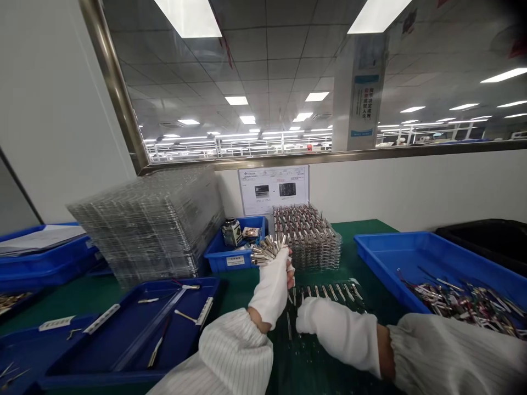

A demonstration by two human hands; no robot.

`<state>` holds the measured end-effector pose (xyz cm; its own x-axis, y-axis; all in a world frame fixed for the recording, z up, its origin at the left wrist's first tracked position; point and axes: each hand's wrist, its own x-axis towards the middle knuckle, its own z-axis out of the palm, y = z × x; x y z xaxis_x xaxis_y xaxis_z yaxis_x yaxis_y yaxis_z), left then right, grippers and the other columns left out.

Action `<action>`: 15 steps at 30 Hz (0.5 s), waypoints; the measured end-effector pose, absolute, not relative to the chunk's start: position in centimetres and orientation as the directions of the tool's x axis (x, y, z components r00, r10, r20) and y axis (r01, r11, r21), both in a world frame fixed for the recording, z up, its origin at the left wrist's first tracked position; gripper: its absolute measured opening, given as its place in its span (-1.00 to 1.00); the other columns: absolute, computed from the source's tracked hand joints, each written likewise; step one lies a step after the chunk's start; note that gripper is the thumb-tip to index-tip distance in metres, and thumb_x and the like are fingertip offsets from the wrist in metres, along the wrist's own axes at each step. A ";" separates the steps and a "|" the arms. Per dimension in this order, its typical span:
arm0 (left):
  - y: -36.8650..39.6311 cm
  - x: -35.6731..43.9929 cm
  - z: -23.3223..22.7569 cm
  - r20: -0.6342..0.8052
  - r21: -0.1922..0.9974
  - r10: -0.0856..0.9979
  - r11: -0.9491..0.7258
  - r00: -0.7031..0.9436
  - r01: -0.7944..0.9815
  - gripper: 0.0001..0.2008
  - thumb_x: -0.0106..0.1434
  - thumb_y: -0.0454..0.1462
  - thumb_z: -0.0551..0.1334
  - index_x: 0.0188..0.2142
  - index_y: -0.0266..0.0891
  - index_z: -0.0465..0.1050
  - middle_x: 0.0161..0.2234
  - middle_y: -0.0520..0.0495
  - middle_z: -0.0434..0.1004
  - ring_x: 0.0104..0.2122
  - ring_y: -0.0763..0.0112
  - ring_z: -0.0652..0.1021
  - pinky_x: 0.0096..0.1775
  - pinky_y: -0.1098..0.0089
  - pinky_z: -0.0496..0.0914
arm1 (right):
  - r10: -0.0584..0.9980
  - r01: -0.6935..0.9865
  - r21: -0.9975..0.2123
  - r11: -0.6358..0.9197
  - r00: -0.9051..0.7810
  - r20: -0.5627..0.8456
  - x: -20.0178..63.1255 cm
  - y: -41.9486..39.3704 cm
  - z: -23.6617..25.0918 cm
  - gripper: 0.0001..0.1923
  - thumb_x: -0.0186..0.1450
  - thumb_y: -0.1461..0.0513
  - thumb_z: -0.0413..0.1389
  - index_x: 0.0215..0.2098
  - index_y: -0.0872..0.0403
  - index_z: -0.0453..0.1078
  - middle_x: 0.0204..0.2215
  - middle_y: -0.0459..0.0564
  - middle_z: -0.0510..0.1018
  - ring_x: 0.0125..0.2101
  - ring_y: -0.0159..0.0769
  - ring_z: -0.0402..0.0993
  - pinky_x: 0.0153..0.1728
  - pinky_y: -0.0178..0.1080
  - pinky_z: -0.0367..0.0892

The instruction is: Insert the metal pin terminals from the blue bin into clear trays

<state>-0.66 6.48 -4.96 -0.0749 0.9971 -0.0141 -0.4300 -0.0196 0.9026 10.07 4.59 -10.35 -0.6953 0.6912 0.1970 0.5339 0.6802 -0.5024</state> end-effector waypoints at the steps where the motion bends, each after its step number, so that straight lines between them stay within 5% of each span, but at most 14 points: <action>1: 6.4 -0.6 -5.0 -0.020 0.901 0.997 -0.013 -0.070 -0.435 -0.86 -0.02 -0.23 0.10 -0.47 -0.25 0.15 -0.72 0.22 -0.01 -0.81 0.71 0.06 -0.74 0.58 -0.08 | 0.685 0.524 -0.513 0.680 -0.704 0.187 10.4 5.0 -10.2 -0.74 0.19 0.19 -0.09 -0.18 0.15 0.21 -0.23 -0.01 0.32 -0.30 -0.34 0.31 -0.31 -0.19 0.27; 10: 6.7 -0.6 -5.4 0.009 0.896 0.999 0.011 0.045 -0.443 -0.88 0.02 -0.23 0.07 -0.45 -0.23 0.16 -0.73 0.22 -0.02 -0.83 0.69 0.05 -0.78 0.58 -0.07 | 0.704 0.500 -0.595 0.630 -0.691 0.164 10.7 7.3 -10.3 -0.95 -0.08 0.28 0.15 -0.67 0.00 0.39 -0.63 -0.19 0.44 -0.51 -0.41 0.37 -0.45 -0.40 0.26; 15: 6.7 -0.7 -5.2 -0.003 0.892 0.995 0.048 0.099 -0.450 -0.88 0.03 -0.23 0.06 -0.44 -0.23 0.16 -0.73 0.22 -0.02 -0.83 0.69 0.06 -0.79 0.58 -0.05 | 0.762 0.526 -0.608 0.595 -0.610 0.217 12.1 7.2 -10.0 -0.83 0.02 0.29 0.01 -0.51 -0.05 0.43 -0.51 -0.15 0.47 -0.40 -0.33 0.36 -0.32 -0.32 0.23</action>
<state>-0.73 6.75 -5.19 0.0992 0.9951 -0.0031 -0.4497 0.0476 0.8919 12.11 7.17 -9.98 -0.6101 0.7620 0.2172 0.5262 0.5946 -0.6079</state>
